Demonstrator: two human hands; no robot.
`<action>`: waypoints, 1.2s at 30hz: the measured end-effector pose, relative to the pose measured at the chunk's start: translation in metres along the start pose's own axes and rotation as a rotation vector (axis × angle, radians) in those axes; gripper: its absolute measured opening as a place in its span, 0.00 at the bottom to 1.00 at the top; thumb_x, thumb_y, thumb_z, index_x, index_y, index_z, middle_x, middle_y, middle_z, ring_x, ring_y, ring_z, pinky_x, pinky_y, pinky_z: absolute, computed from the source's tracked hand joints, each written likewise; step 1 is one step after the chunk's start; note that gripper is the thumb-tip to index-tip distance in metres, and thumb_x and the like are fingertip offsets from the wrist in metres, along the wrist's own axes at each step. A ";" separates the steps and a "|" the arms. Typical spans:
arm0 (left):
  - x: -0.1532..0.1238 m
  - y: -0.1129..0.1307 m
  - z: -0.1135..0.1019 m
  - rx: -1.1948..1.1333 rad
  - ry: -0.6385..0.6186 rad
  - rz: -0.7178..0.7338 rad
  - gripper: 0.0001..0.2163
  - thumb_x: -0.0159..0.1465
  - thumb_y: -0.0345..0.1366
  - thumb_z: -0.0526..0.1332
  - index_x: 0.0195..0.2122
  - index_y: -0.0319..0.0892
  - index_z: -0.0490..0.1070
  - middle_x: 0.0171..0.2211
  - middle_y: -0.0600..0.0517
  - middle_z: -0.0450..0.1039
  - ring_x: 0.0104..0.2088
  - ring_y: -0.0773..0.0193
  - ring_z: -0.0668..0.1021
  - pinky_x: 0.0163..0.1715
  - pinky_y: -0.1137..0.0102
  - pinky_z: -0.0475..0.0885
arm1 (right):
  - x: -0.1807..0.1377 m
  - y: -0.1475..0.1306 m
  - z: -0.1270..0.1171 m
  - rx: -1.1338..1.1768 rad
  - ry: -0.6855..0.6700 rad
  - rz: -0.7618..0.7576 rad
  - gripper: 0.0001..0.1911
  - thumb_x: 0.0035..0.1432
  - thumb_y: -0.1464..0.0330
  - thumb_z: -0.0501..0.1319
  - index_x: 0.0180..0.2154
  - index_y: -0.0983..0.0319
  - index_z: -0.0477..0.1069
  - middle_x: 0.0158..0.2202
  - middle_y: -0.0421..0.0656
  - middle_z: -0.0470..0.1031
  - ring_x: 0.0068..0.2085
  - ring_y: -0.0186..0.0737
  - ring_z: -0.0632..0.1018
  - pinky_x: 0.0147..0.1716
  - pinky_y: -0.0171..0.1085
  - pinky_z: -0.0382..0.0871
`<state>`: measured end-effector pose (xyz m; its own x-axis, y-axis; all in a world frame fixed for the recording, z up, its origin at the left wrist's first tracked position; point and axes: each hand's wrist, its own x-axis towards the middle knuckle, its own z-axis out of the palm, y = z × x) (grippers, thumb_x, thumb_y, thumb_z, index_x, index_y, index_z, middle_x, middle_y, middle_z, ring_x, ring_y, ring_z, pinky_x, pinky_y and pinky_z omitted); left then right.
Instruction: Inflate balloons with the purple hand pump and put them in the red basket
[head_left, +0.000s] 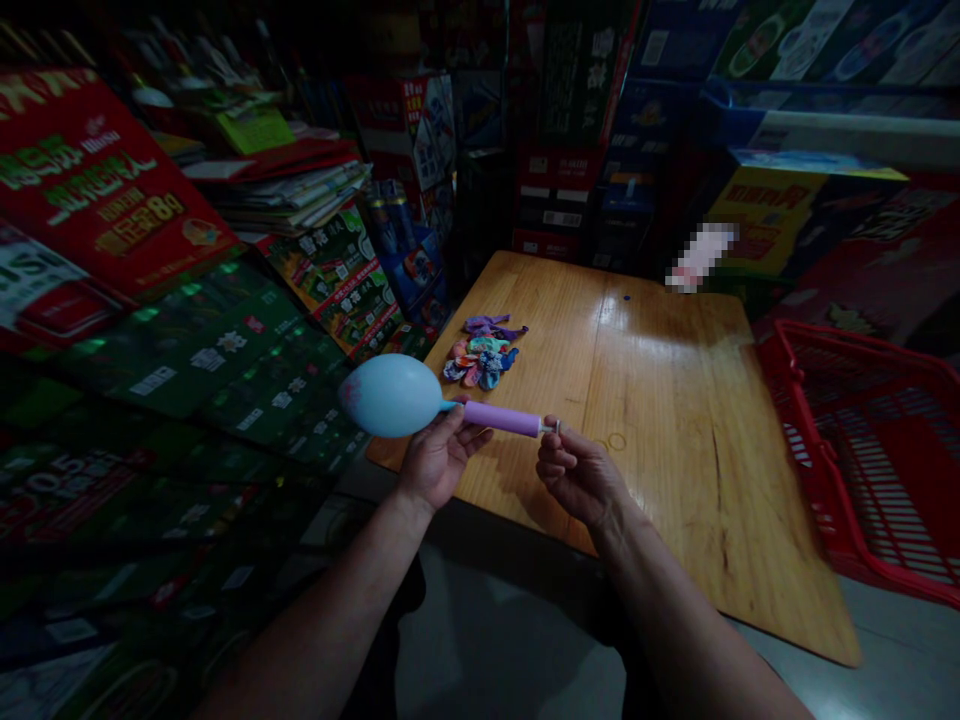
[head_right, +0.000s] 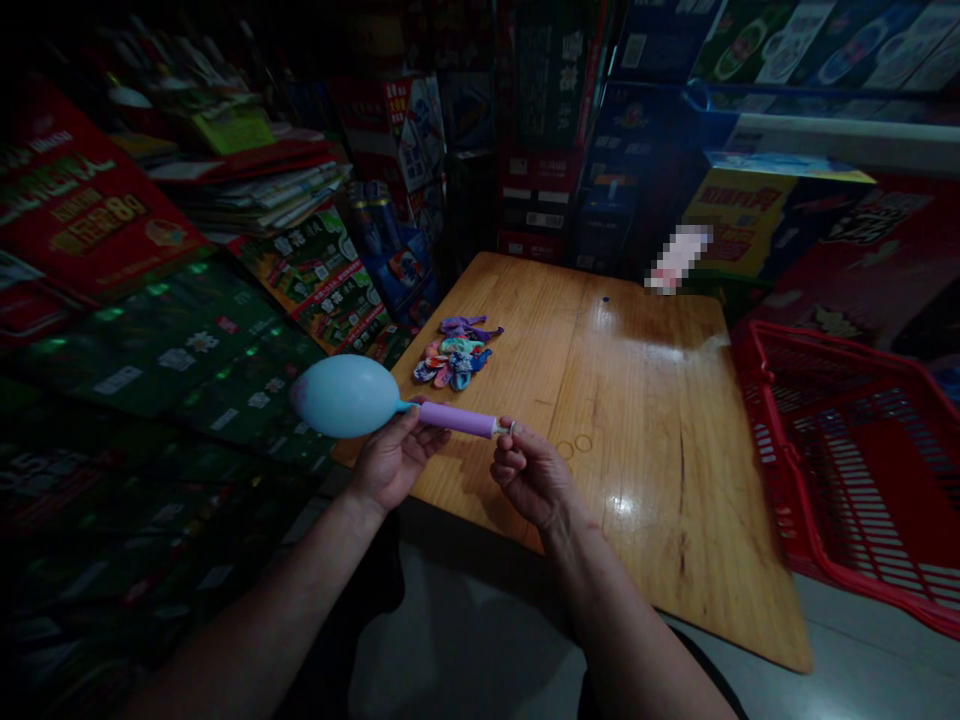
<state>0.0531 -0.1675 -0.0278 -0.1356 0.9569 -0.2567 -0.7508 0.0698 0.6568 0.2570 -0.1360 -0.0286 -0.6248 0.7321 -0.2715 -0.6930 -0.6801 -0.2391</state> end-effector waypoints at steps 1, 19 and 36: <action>0.001 0.000 0.000 0.000 0.009 0.008 0.13 0.60 0.34 0.66 0.46 0.41 0.74 0.44 0.46 0.78 0.44 0.58 0.79 0.44 0.61 0.75 | 0.000 -0.001 0.000 0.000 -0.002 0.005 0.07 0.59 0.76 0.60 0.41 0.66 0.70 0.26 0.37 0.72 0.19 0.22 0.65 0.21 0.24 0.64; 0.011 0.013 -0.006 -0.046 0.033 0.057 0.11 0.60 0.32 0.66 0.44 0.41 0.75 0.39 0.49 0.79 0.40 0.62 0.80 0.43 0.64 0.76 | -0.003 -0.020 -0.001 0.033 0.017 -0.050 0.07 0.58 0.77 0.60 0.41 0.67 0.71 0.26 0.37 0.72 0.19 0.21 0.64 0.19 0.23 0.62; 0.008 0.012 -0.007 -0.038 0.024 0.083 0.12 0.60 0.33 0.66 0.46 0.43 0.74 0.42 0.48 0.78 0.41 0.61 0.80 0.43 0.62 0.76 | -0.003 -0.018 -0.005 0.046 0.006 -0.094 0.06 0.60 0.76 0.59 0.41 0.65 0.70 0.26 0.36 0.72 0.19 0.22 0.65 0.20 0.24 0.63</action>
<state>0.0386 -0.1606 -0.0269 -0.2132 0.9519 -0.2200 -0.7601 -0.0202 0.6495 0.2732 -0.1260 -0.0279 -0.5542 0.7921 -0.2558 -0.7644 -0.6059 -0.2203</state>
